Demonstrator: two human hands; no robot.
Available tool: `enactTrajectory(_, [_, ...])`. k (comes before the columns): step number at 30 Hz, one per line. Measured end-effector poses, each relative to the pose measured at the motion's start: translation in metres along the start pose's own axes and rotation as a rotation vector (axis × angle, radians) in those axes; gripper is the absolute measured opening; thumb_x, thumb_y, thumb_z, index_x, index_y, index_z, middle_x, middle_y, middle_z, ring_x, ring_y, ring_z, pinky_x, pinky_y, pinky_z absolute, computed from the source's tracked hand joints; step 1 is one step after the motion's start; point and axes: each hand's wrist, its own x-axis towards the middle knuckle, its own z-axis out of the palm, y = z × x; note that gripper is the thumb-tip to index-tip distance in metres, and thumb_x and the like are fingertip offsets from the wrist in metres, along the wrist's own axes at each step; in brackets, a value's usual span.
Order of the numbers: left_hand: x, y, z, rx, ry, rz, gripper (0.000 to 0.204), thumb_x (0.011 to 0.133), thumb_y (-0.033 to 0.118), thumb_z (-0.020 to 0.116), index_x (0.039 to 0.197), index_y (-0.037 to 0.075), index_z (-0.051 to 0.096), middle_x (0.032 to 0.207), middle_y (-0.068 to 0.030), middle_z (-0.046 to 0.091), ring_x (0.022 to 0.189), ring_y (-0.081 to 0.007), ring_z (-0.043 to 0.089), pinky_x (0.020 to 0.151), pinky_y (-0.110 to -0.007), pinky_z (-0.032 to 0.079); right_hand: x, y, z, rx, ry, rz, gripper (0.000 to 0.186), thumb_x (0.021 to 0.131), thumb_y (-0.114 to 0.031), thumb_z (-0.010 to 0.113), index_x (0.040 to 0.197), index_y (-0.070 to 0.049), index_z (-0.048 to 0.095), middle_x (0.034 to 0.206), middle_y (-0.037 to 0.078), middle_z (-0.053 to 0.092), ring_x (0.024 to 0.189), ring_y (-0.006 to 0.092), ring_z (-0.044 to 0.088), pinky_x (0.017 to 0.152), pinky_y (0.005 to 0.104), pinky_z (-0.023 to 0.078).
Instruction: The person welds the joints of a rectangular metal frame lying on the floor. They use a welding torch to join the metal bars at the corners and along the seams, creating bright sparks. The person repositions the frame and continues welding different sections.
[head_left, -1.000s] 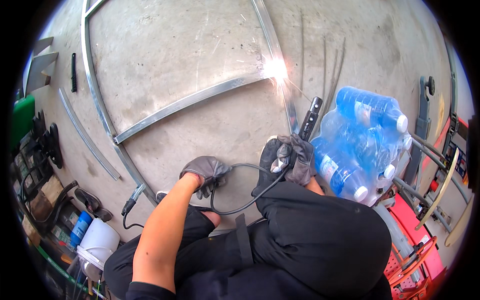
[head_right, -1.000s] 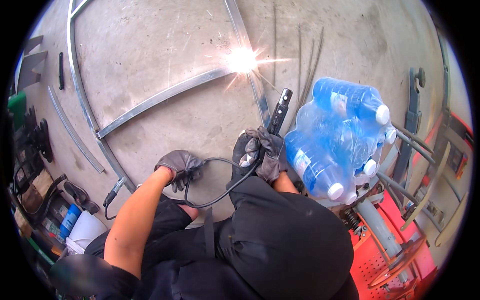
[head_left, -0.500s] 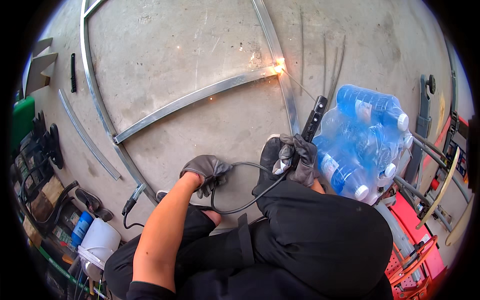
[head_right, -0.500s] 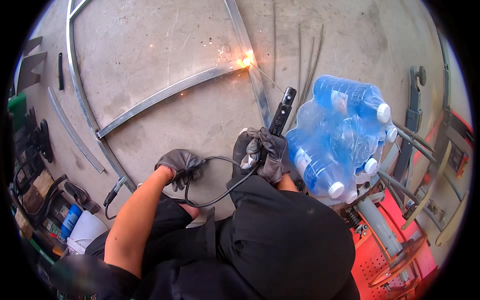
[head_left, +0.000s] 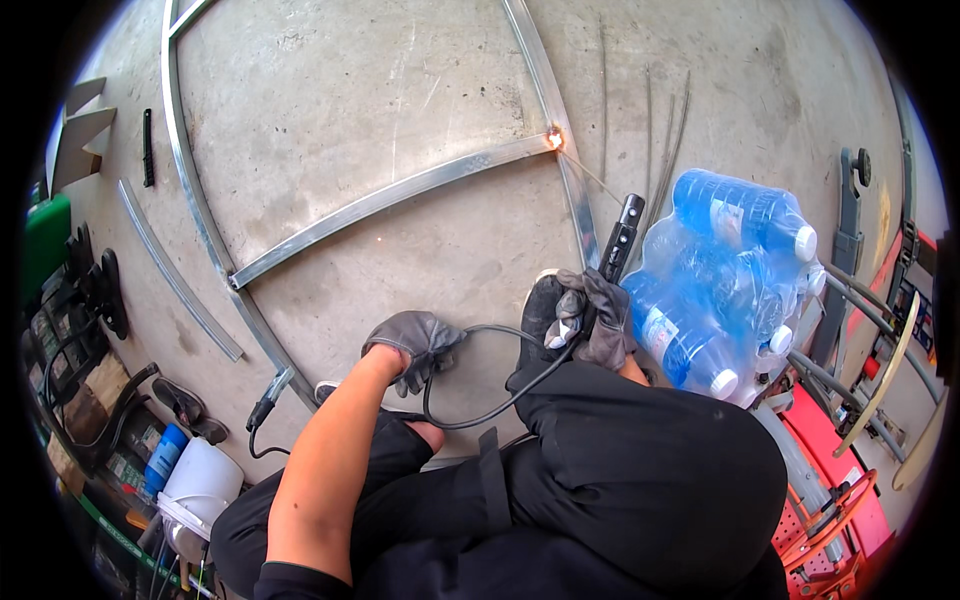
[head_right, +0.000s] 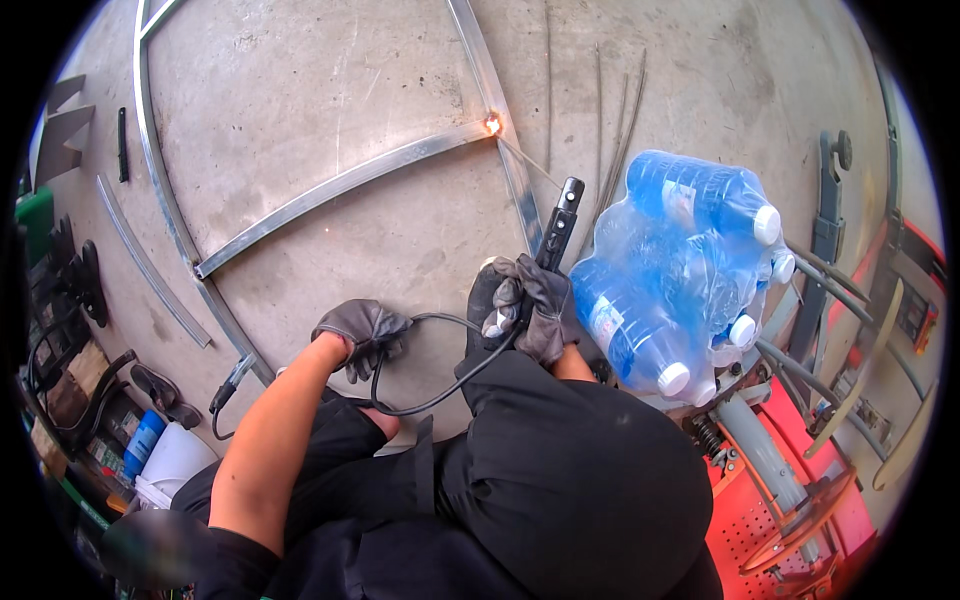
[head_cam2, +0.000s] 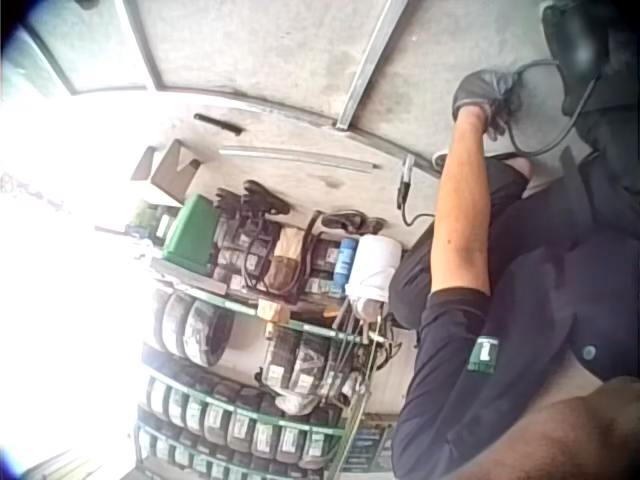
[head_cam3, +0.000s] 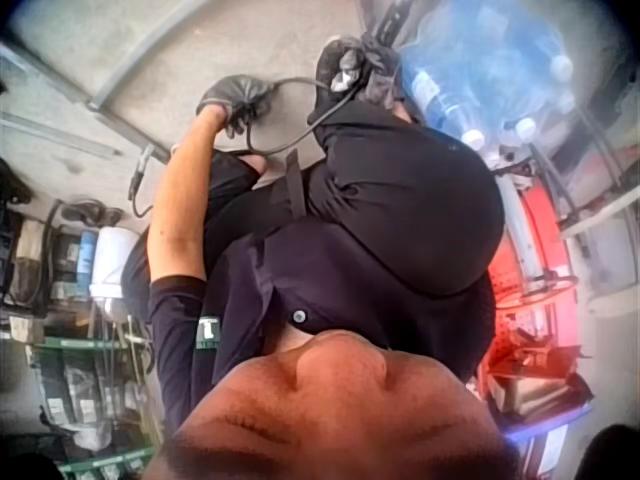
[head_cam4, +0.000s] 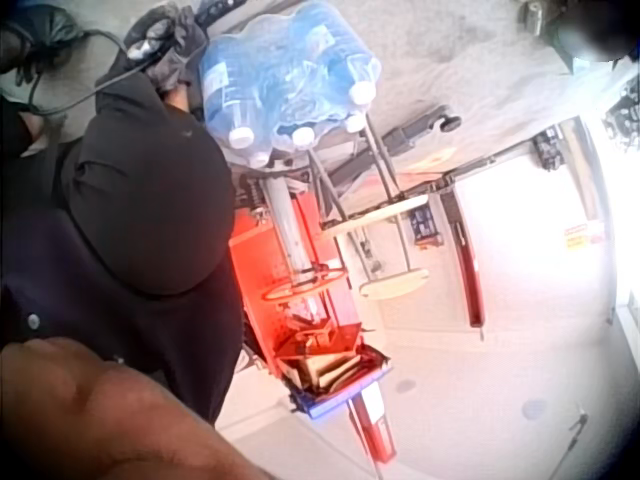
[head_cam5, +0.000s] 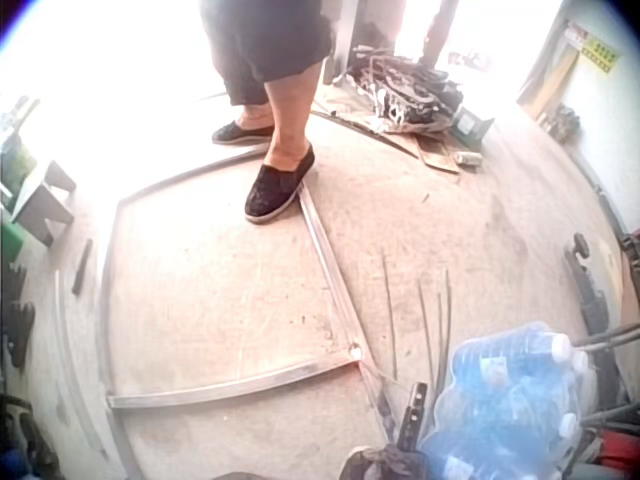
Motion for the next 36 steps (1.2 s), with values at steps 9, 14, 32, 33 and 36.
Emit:
enactTrajectory(9, [0.002, -0.001, -0.001, -0.017, -0.002, -0.004, 0.052, 0.108, 0.051, 0.07, 0.099, 0.002, 0.084, 0.077, -0.0121, 0.078, 0.047, -0.0273, 0.069, 0.037, -0.044, 0.054, 0.008, 0.003, -0.006, -0.093, 0.038, 0.001, 0.054, 0.106, -0.042, 0.078, 0.131, 0.005, 0.074, 0.077, 0.004, 0.062, 0.063, 0.0145, 0.06, 0.052, 0.0388, 0.059])
enactTrajectory(14, [0.002, -0.002, 0.0, 0.017, 0.03, -0.002, 0.051, 0.109, 0.05, 0.071, 0.101, 0.001, 0.085, 0.08, -0.0138, 0.081, 0.049, -0.0272, 0.071, 0.039, -0.043, 0.056, 0.01, 0.002, -0.011, -0.764, -0.207, -0.633, 0.048, 0.108, -0.039, 0.077, 0.13, 0.003, 0.077, 0.079, 0.003, 0.066, 0.063, 0.0141, 0.061, 0.054, 0.0333, 0.055])
enactTrajectory(32, [-0.003, 0.002, 0.001, -0.032, -0.005, -0.037, 0.044, 0.107, 0.044, 0.071, 0.092, 0.005, 0.084, 0.075, -0.009, 0.076, 0.045, -0.0241, 0.066, 0.037, -0.039, 0.05, 0.004, 0.001, 0.005, 0.004, 0.012, -0.059, 0.052, 0.105, -0.042, 0.079, 0.125, 0.006, 0.078, 0.079, 0.007, 0.066, 0.056, 0.0144, 0.059, 0.048, 0.0374, 0.056])
enactTrajectory(33, [-0.004, 0.003, 0.001, -0.044, 0.0, -0.039, 0.044, 0.107, 0.044, 0.071, 0.093, 0.005, 0.084, 0.075, -0.0091, 0.076, 0.045, -0.0241, 0.066, 0.037, -0.039, 0.05, 0.004, 0.001, 0.006, -0.003, 0.021, -0.063, 0.052, 0.105, -0.042, 0.079, 0.125, 0.006, 0.078, 0.079, 0.007, 0.066, 0.056, 0.0145, 0.059, 0.048, 0.0376, 0.056])
enactTrajectory(36, [-0.002, 0.003, 0.001, -0.065, -0.004, -0.088, 0.041, 0.109, 0.043, 0.07, 0.098, 0.006, 0.085, 0.078, -0.011, 0.078, 0.048, -0.0273, 0.069, 0.038, -0.043, 0.054, 0.005, -0.003, 0.008, -0.002, 0.015, -0.07, 0.051, 0.105, -0.042, 0.078, 0.125, 0.006, 0.078, 0.079, 0.007, 0.066, 0.056, 0.015, 0.059, 0.048, 0.038, 0.056])
